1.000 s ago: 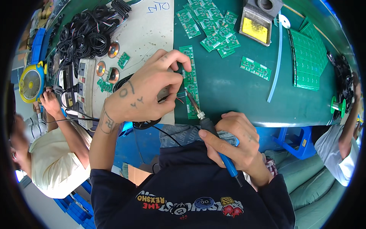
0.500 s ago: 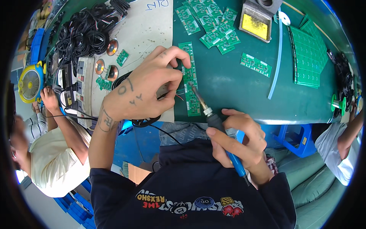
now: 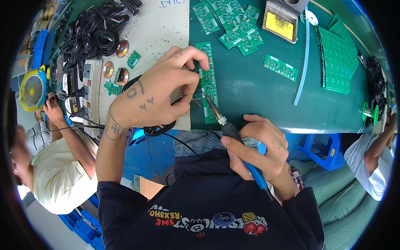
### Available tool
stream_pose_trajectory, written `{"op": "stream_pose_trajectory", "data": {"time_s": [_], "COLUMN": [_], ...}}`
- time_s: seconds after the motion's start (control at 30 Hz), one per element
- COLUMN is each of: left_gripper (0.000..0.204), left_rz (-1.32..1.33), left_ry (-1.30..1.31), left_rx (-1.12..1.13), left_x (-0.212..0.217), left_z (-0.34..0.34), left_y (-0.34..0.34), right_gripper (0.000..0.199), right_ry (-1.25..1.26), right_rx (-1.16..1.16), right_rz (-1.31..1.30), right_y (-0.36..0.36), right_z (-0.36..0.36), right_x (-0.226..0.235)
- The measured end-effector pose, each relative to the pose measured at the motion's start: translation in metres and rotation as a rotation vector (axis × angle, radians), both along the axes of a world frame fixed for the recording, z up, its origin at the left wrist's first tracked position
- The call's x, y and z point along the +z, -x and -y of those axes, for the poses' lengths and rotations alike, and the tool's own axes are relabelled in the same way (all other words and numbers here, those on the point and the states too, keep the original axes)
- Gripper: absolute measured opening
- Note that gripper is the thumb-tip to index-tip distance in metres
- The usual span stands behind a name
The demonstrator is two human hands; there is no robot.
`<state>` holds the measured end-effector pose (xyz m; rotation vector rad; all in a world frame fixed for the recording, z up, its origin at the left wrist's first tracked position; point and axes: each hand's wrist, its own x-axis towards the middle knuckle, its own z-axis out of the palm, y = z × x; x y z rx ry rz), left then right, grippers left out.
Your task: The person solders wires onto circuit boards using a soldering iron.
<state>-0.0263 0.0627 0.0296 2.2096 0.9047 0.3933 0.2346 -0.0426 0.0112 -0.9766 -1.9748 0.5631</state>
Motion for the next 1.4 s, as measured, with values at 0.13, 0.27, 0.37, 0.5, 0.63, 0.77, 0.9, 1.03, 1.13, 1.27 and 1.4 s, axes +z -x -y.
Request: {"op": "stream_pose_trajectory", "data": {"time_s": [0.13, 0.27, 0.37, 0.5, 0.63, 0.77, 0.9, 1.03, 1.13, 1.27, 1.4], "left_gripper": [0.026, 0.026, 0.026, 0.026, 0.025, 0.026, 0.025, 0.026, 0.025, 0.023, 0.020], "left_rz": [0.007, 0.003, 0.020, 0.020, 0.018, 0.036, 0.036, 0.051, 0.053, 0.046, 0.062], "left_ry": [0.001, 0.008, -0.007, -0.015, -0.023, -0.032, -0.016, -0.029, -0.022, 0.010, 0.013], "left_rx": [0.000, 0.005, 0.008, 0.010, 0.011, 0.013, 0.006, 0.014, 0.015, 0.009, -0.014], "left_x": [0.000, 0.000, -0.001, -0.001, -0.002, -0.003, -0.002, -0.004, -0.003, -0.002, 0.000], "left_z": [0.000, 0.001, 0.001, 0.001, 0.000, 0.001, -0.001, 0.001, 0.001, -0.001, -0.002], "left_y": [0.000, 0.001, 0.001, 0.000, 0.000, 0.000, -0.001, 0.001, 0.001, 0.002, 0.007], "right_gripper": [0.025, 0.025, 0.025, 0.025, 0.025, 0.024, 0.025, 0.027, 0.028, 0.028, 0.026], "right_ry": [0.006, 0.011, 0.014, 0.015, 0.017, 0.028, 0.081, 0.122, 0.140, 0.153, 0.135], "right_rx": [-0.004, -0.005, 0.010, 0.022, 0.033, 0.045, -0.059, -0.118, -0.137, -0.135, -0.212], "right_rz": [0.015, 0.029, 0.040, 0.059, 0.077, 0.090, -0.065, -0.103, -0.113, -0.106, -0.193], "right_y": [0.002, 0.003, 0.002, 0.004, 0.004, 0.002, -0.002, -0.003, -0.003, -0.003, 0.000], "right_z": [0.000, 0.000, -0.001, -0.002, -0.001, 0.001, 0.006, 0.007, 0.007, 0.008, 0.009], "right_x": [0.001, 0.003, 0.004, 0.006, 0.007, 0.006, 0.007, 0.007, 0.006, 0.001, -0.009]}}
